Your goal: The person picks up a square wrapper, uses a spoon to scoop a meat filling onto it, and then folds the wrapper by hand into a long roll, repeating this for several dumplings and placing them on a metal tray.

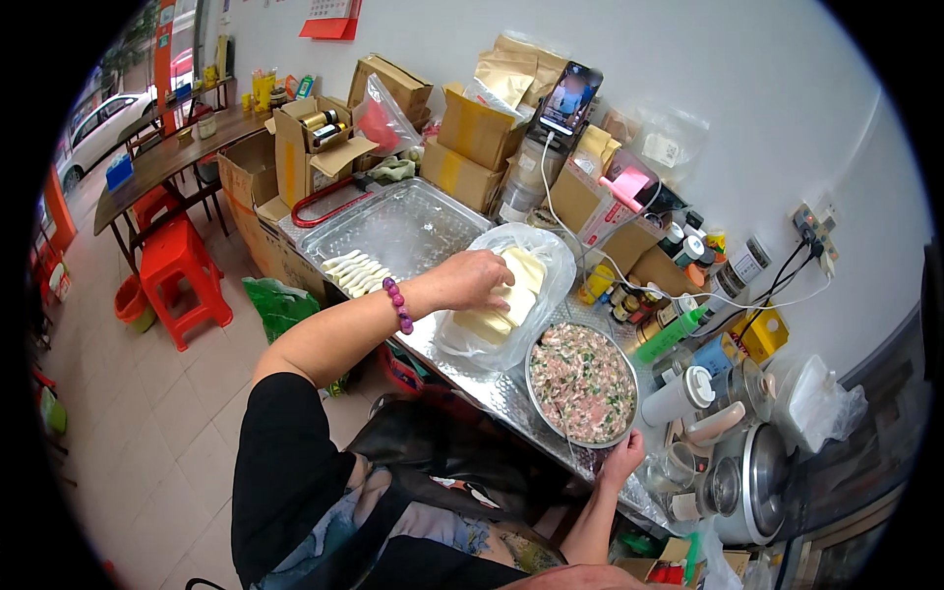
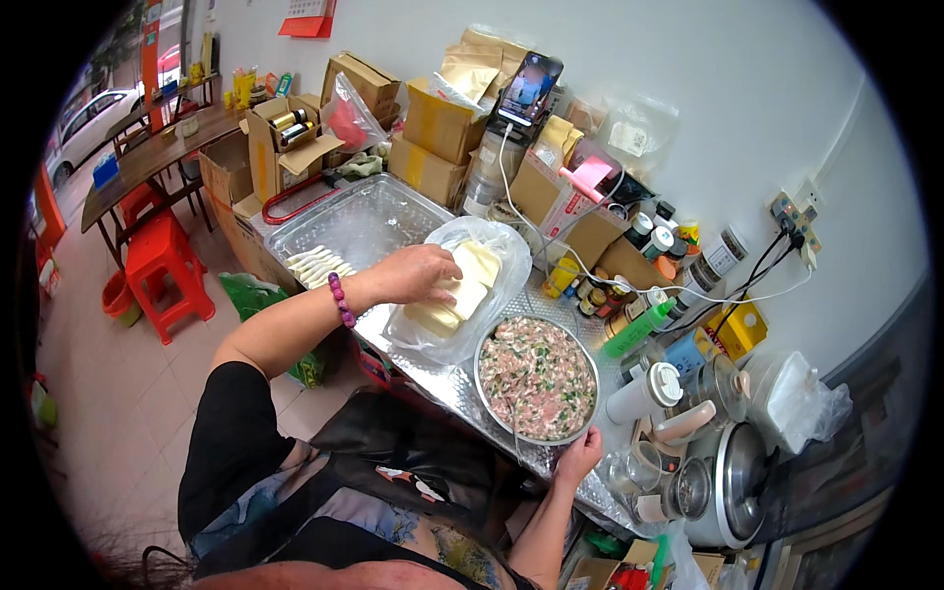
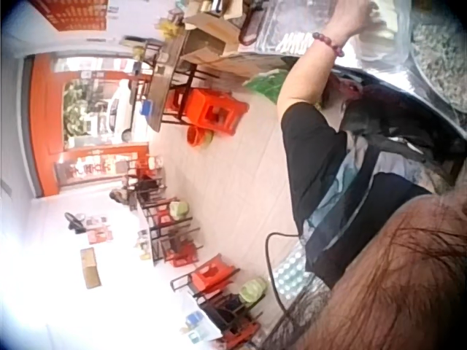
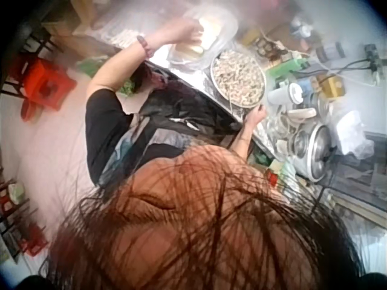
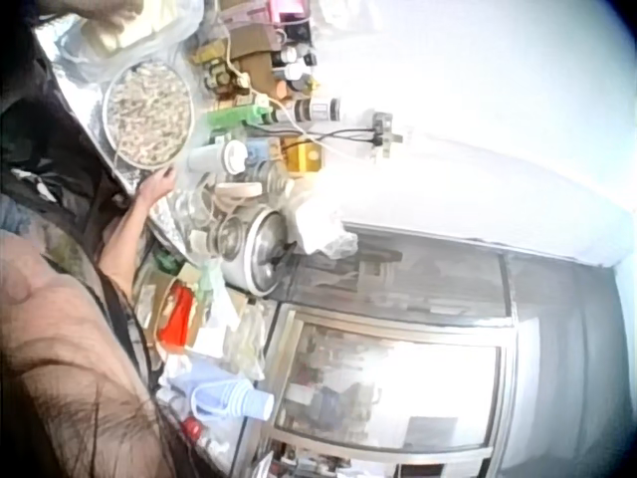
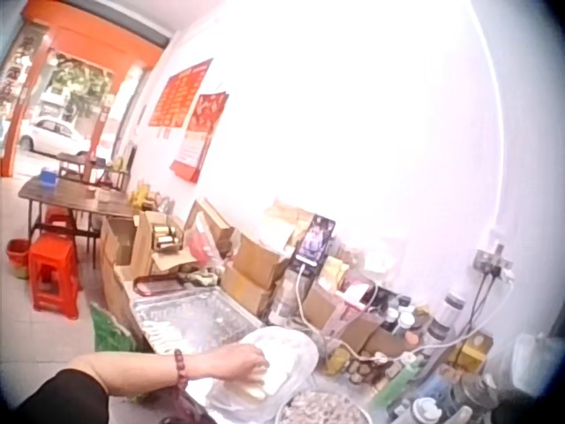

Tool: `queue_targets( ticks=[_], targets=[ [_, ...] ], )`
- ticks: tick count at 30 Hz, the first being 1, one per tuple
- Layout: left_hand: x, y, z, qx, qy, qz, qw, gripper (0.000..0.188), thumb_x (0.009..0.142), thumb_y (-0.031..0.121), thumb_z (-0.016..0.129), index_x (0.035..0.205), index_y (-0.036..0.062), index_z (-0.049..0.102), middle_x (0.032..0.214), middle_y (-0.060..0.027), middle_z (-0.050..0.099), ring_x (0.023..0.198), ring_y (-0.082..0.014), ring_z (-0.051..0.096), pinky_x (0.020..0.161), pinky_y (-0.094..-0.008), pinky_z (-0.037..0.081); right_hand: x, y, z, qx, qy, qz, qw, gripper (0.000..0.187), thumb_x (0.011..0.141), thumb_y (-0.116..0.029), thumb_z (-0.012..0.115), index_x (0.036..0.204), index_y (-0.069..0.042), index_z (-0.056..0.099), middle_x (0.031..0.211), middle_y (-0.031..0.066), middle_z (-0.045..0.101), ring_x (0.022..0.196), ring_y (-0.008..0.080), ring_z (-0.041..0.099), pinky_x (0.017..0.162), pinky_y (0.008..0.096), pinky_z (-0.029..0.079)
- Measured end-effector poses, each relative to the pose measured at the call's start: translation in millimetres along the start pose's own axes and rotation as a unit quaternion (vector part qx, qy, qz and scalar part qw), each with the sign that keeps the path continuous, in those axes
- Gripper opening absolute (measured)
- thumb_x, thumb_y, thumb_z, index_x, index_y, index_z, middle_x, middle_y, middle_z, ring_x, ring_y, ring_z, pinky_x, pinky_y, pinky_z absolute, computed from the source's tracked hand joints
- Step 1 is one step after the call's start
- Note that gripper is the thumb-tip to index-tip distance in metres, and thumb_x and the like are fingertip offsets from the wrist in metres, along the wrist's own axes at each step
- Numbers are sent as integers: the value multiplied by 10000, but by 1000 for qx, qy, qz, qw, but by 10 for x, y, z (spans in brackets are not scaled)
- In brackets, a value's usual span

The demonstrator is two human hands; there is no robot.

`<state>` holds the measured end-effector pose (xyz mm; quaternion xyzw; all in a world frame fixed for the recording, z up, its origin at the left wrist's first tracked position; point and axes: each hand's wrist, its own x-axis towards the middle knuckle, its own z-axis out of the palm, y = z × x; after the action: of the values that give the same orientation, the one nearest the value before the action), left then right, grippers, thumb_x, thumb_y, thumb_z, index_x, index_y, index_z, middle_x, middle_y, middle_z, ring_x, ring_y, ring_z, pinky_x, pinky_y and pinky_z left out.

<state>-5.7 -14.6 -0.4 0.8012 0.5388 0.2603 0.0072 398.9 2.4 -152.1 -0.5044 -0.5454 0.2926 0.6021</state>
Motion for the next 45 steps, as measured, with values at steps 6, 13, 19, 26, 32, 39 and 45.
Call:
queue_targets(
  ticks=[6, 13, 19, 26, 32, 39, 45],
  targets=[
    [73, -72, 15, -7, -54, 27, 998, 293, 683, 233, 715, 897, 48, 638, 915, -120, 603, 893, -300, 570, 763, -380, 454, 9, 53, 9, 3, 10, -12, 1000, 129, 885, -84, 507, 821, 12, 565, 761, 10, 572, 690, 72, 493, 632, 223, 419],
    [88, -30, 10, -32, -53, -19, 998, 232, 709, 188, 677, 881, 40, 632, 895, -134, 607, 862, -317, 579, 744, -387, 458, -17, -15, -1, 14, 0, 17, 1000, 142, 883, -84, 504, 861, 38, 573, 791, 32, 586, 711, 90, 509, 654, 235, 428],
    [83, 8, 89, -41, 22, -50, 998, 174, 753, 156, 612, 867, 25, 612, 841, -157, 619, 815, -337, 593, 708, -400, 462, 16, 121, -32, 21, -1, 4, 1000, 153, 887, -93, 505, 873, 43, 575, 801, 39, 589, 714, 91, 511, 655, 236, 431],
    [129, -143, 169, -153, 142, -120, 971, 155, 818, 148, 549, 872, 4, 564, 785, -148, 617, 791, -285, 617, 679, -373, 469, 30, 151, -52, 7, -5, 1, 1000, 150, 885, -89, 514, 881, 48, 575, 810, 39, 593, 721, 93, 516, 667, 238, 436],
    [100, -434, 175, -738, 158, -227, 615, 188, 913, 132, 452, 1037, -9, 460, 1004, -115, 568, 931, -230, 598, 798, -349, 512, 13, 77, -13, 6, -2, -4, 1000, 144, 885, -88, 517, 874, 44, 574, 798, 27, 588, 710, 89, 510, 657, 236, 434],
    [-53, -243, 155, -811, 197, -181, 520, 238, 901, 121, 488, 1100, -4, 449, 1066, -129, 545, 987, -238, 573, 817, -355, 525, -13, -16, 18, 40, 1, 12, 999, 136, 889, -87, 507, 844, 28, 565, 781, 18, 577, 700, 77, 499, 640, 229, 427],
    [-127, -154, 234, -809, 210, -200, 512, 215, 902, 133, 492, 1087, 24, 474, 1037, -107, 556, 917, -213, 585, 783, -364, 536, -14, -12, 18, 22, -1, 1, 1000, 137, 891, -88, 498, 842, 24, 561, 772, 13, 569, 699, 73, 493, 631, 223, 423]
  ],
)
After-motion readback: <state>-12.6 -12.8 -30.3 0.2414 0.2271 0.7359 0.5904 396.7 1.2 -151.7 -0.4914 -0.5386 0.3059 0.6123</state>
